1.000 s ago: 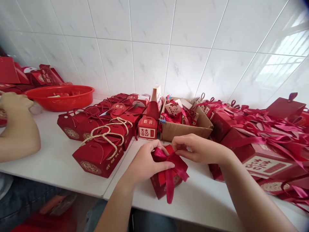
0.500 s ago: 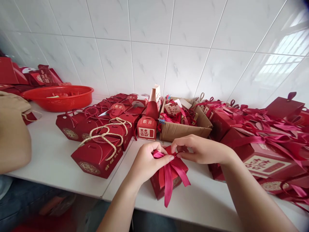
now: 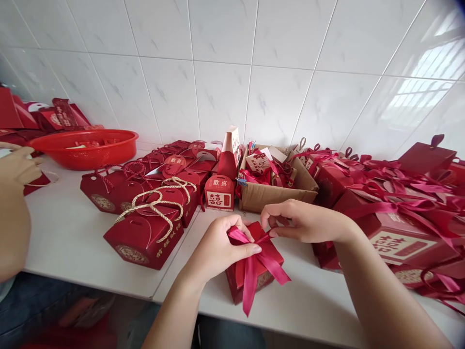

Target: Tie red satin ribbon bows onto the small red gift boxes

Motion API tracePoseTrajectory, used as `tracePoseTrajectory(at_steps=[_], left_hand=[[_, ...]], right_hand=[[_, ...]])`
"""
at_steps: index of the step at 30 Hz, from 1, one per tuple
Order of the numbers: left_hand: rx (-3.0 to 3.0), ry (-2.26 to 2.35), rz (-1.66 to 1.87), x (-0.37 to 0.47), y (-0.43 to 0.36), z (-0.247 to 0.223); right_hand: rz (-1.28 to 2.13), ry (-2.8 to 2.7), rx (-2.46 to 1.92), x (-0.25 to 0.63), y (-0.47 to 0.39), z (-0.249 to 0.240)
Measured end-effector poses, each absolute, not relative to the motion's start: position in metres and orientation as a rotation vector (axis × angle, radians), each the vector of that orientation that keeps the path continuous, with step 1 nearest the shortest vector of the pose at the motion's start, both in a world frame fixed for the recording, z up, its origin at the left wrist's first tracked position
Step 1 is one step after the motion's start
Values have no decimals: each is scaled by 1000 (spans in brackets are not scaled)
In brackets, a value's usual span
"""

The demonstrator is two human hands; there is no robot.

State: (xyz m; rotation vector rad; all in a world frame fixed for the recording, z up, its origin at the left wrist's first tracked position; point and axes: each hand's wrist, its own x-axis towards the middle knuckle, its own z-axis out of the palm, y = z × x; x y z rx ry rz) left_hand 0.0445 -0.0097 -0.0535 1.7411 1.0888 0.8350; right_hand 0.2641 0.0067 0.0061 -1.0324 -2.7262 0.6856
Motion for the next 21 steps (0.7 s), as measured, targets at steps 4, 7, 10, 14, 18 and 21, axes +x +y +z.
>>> tracePoseTrajectory(at_steps=[4,7,10,14,18,21], left_hand=[[1775,1067,824,41,-9,-52],[1721,1063,864,42,-9,-53],[1659,1102,886,46,-9,-55],[1684,1097,856,50,-10,-57],[1758,1088,828,49,-10,-58],[1776,1100,809,48,-9,-59]], right_hand=[[727,-2734,-1024,262,6,6],[720,-2728,-1021,261,6,6],[721,-2726,-1007,261,6,6],[768,-2718,-981,261,7,6],[797,-2715,-974,264,8,6],[806,-2718,-971,266,9,6]])
